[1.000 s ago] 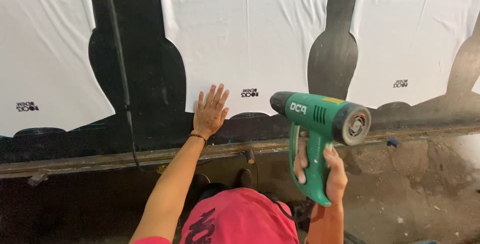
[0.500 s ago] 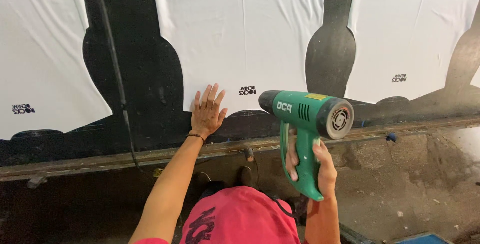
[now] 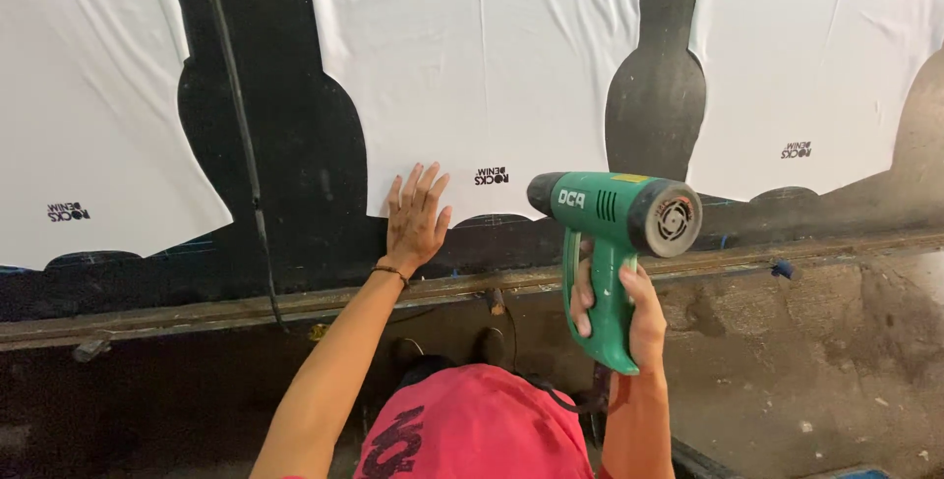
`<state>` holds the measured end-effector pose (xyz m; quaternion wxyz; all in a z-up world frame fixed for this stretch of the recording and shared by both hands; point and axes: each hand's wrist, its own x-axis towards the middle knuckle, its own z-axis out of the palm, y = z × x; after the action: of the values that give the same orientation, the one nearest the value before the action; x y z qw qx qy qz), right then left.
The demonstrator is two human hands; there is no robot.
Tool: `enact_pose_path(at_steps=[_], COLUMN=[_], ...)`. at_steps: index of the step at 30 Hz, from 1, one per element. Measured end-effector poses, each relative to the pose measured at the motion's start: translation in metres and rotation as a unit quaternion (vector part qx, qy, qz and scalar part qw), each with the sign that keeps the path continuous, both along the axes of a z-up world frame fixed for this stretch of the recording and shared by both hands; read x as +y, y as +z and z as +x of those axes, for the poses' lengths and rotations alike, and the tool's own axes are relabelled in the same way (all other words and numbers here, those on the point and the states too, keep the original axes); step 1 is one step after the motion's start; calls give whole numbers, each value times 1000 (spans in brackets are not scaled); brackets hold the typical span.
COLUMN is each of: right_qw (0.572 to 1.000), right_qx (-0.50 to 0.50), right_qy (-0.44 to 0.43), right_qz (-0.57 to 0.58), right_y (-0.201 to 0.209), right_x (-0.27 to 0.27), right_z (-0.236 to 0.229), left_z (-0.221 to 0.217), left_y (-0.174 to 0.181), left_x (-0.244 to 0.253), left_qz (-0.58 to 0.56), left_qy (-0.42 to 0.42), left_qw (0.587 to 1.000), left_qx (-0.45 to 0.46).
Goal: The person uses a green heat gun to apply heat to a white fabric sheet stretched over a black frame. They move the heat gun along the seams and edges while using their left hand to press and smooth the fabric against the frame.
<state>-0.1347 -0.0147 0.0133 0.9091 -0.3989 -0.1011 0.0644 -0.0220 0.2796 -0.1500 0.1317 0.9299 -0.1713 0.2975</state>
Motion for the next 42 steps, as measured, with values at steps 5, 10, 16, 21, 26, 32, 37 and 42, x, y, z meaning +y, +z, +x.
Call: enact_pose_path(at_steps=[5, 10, 16, 21, 26, 32, 37, 42], right_qw=[1000, 998, 996, 1000, 1000, 999, 999, 995], right_qx=[5, 3, 1, -24, -17, 11, -2, 16], right_qy=[17, 37, 62, 7, 9, 11, 30, 68], right_qz=[17, 43, 70, -8, 23, 31, 34, 77], right_y=[-2, -4, 5, -3, 6, -1, 2, 14], right_x=[-3, 3, 10, 2, -5, -12, -5, 5], right_z=[2, 1, 1, 4, 0, -5, -6, -8], left_z=[-5, -11, -16, -19, -20, -17, -18, -22], left_y=[2, 1, -8, -10, -9, -14, -18, -14], left_x=[-10, -17, -22, -27, -31, -34, -34, -34], left_qz=[35, 32, 28, 46, 57, 56, 57, 53], left_qy=[5, 1, -7, -14, -20, -24, -20, -25], left_qw=[999, 999, 999, 998, 997, 997, 998, 998], left_qx=[4, 30, 45, 47, 41, 37, 27, 30])
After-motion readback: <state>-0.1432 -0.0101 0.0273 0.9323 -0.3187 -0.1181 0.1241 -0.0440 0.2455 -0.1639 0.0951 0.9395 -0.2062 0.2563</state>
